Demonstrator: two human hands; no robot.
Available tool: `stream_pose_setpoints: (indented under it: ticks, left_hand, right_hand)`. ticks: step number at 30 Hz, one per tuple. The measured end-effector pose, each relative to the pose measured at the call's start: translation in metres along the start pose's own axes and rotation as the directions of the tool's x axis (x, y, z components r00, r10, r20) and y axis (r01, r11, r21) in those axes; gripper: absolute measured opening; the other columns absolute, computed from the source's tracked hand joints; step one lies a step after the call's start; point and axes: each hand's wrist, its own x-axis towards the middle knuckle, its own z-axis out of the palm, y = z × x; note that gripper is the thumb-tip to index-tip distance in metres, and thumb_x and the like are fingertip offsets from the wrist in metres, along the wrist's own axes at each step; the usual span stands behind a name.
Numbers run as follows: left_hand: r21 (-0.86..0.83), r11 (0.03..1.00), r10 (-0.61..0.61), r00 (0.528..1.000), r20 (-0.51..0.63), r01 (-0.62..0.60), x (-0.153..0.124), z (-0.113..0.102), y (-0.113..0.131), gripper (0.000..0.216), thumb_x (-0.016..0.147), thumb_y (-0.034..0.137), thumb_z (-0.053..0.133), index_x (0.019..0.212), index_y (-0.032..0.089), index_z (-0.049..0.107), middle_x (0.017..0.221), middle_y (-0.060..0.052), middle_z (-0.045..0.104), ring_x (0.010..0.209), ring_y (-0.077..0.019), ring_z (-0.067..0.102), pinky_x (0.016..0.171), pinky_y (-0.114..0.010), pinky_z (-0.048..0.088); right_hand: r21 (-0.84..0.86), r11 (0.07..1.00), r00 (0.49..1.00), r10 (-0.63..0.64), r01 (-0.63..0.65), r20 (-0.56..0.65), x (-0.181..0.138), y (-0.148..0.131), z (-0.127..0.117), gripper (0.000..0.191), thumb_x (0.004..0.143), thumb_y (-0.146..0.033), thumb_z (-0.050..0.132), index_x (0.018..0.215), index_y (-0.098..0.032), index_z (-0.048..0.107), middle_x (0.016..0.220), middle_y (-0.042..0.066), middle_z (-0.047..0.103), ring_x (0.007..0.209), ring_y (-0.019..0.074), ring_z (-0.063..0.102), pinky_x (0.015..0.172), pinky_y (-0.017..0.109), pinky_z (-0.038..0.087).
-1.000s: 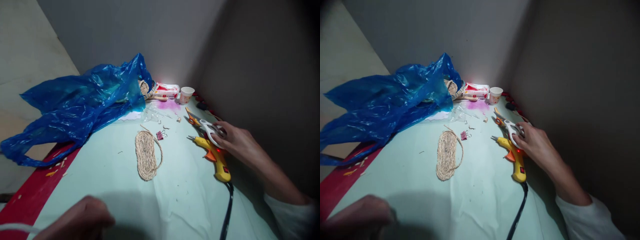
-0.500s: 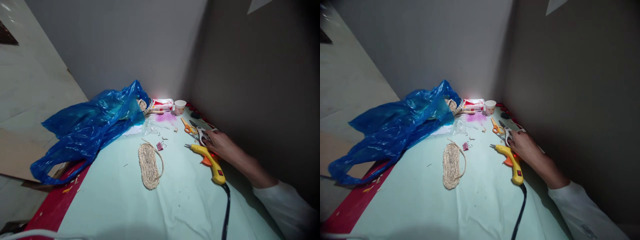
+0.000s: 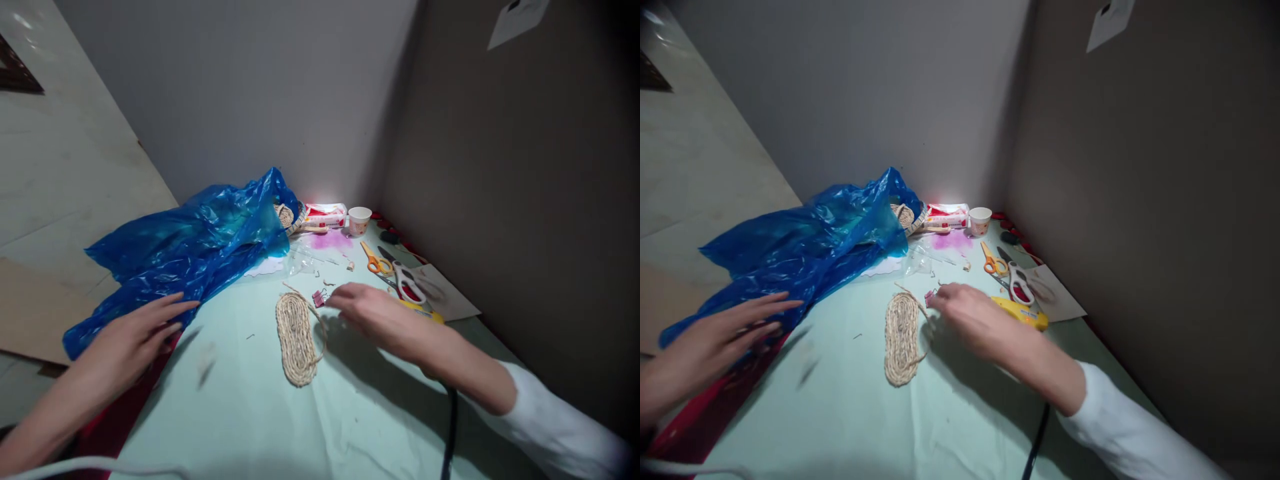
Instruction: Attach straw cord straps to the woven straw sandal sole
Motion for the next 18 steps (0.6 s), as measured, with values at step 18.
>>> stream_pose_setpoints:
  ticks: [18]
  left_hand:
    - [0.214, 0.977, -0.063, 0.948, 0.313, -0.006, 0.05, 0.135, 0.027, 0.024, 0.08, 0.045, 0.058, 0.08, 0.021, 0.055, 0.073, -0.003, 0.063, 0.07, -0.0239, 0.057, 0.062, -0.031, 0.033]
  right_hand:
    - [0.476, 0.876, 0.98, 0.019, 0.079, -0.198, 0.034, -0.011, 0.008, 0.012, 0.099, -0.023, 0.048, 0.097, -0.016, 0.057, 0.09, 0.003, 0.062, 0.079, 0.0147, 0.054, 0.076, 0.029, 0.042]
